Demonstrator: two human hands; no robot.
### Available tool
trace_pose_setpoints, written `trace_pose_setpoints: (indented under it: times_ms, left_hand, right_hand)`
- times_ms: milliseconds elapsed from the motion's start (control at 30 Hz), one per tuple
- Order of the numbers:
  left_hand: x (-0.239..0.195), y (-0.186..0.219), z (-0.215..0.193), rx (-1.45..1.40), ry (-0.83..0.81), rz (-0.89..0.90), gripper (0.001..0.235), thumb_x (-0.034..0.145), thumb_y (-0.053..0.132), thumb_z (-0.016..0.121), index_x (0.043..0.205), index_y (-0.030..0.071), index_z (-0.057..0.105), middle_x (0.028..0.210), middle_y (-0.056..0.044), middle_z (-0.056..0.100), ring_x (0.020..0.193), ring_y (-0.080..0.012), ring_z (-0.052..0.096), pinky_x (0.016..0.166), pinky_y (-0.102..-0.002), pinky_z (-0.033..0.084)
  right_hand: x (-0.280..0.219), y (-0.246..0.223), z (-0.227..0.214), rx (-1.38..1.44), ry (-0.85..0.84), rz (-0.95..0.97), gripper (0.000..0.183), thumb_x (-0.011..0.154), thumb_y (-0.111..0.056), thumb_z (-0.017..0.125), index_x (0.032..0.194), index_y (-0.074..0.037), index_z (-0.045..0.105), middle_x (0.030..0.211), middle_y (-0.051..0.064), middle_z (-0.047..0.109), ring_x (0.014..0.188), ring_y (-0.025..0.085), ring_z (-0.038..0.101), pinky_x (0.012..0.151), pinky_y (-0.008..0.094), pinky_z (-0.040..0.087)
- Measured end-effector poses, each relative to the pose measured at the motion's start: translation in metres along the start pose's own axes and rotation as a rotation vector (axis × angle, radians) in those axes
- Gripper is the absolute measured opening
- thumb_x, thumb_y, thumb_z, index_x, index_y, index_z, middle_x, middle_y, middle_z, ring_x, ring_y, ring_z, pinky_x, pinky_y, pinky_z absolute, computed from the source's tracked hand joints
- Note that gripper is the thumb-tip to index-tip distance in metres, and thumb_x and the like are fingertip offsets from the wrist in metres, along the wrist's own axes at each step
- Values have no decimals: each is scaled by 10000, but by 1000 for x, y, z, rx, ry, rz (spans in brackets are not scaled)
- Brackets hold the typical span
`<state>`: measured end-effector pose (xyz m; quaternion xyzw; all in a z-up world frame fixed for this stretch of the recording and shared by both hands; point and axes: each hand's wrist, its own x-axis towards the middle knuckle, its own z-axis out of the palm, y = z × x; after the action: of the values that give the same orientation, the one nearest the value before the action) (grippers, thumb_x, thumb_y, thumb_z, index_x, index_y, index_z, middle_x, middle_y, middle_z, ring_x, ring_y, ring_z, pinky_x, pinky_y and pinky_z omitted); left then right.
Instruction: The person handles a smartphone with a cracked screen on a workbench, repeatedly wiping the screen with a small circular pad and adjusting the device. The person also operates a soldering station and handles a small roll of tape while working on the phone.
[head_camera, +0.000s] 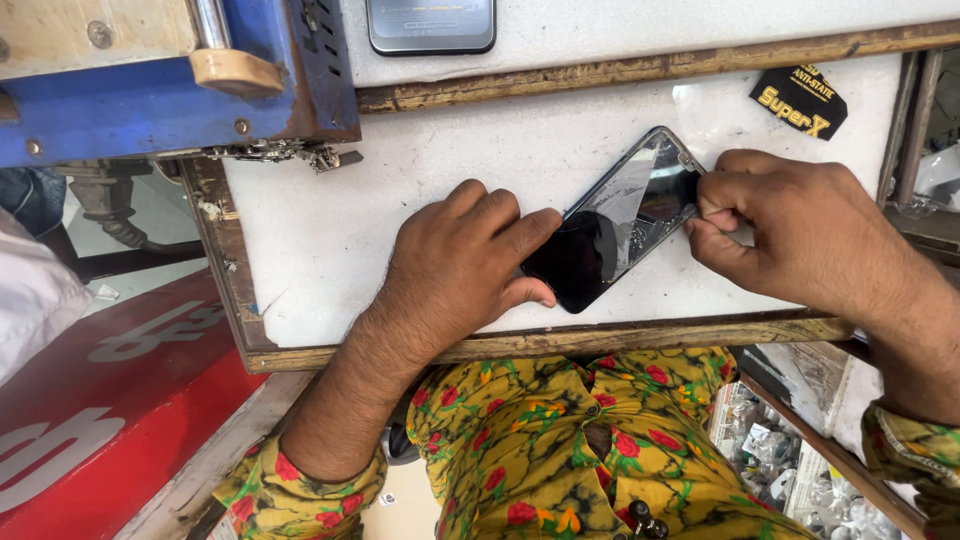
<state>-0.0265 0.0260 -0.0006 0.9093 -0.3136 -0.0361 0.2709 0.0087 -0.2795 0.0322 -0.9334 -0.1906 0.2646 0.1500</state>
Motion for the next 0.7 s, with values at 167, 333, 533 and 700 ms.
trace_pose_setpoints:
  times_ms: [167, 333, 533, 700]
  left_hand:
    - [-3, -2, 4, -10, -39, -6, 628, 649, 619, 808, 1077, 176, 688, 943, 5, 559, 918, -190, 563, 713, -339, 537]
    - [-4, -2, 5, -10, 2, -7, 701, 633, 620, 797, 1146, 154, 693, 957, -6, 563, 904, -188, 560, 699, -337, 538]
    - [-3, -3, 5, -20, 12, 13, 665, 647, 614, 789, 1127, 162, 708, 939, -3, 556, 889, -183, 553, 687, -332, 532]
    - [-6, -4, 7, -32, -29, 10, 524, 698, 613, 795, 978, 181, 700, 908, 12, 548, 888, -182, 551, 687, -340, 526]
  right_hand:
    - [-2, -10, 5, -10, 42, 87, 347, 888, -288, 749, 739, -41, 557, 736, 87, 576, 554, 300, 605, 537, 438, 487]
    - [-1, -2, 2, 15, 15, -2, 279, 857, -234, 739, 757, -44, 560, 750, 81, 579, 589, 300, 609, 558, 429, 493]
    - [1, 1, -1, 31, 9, -3, 304, 867, -237, 738, 741, -38, 546, 728, 75, 571, 576, 286, 609, 556, 428, 489]
    - [-2, -7, 6, 13, 48, 69, 335, 897, -279, 750, 750, -43, 562, 740, 80, 577, 563, 286, 609, 538, 431, 486]
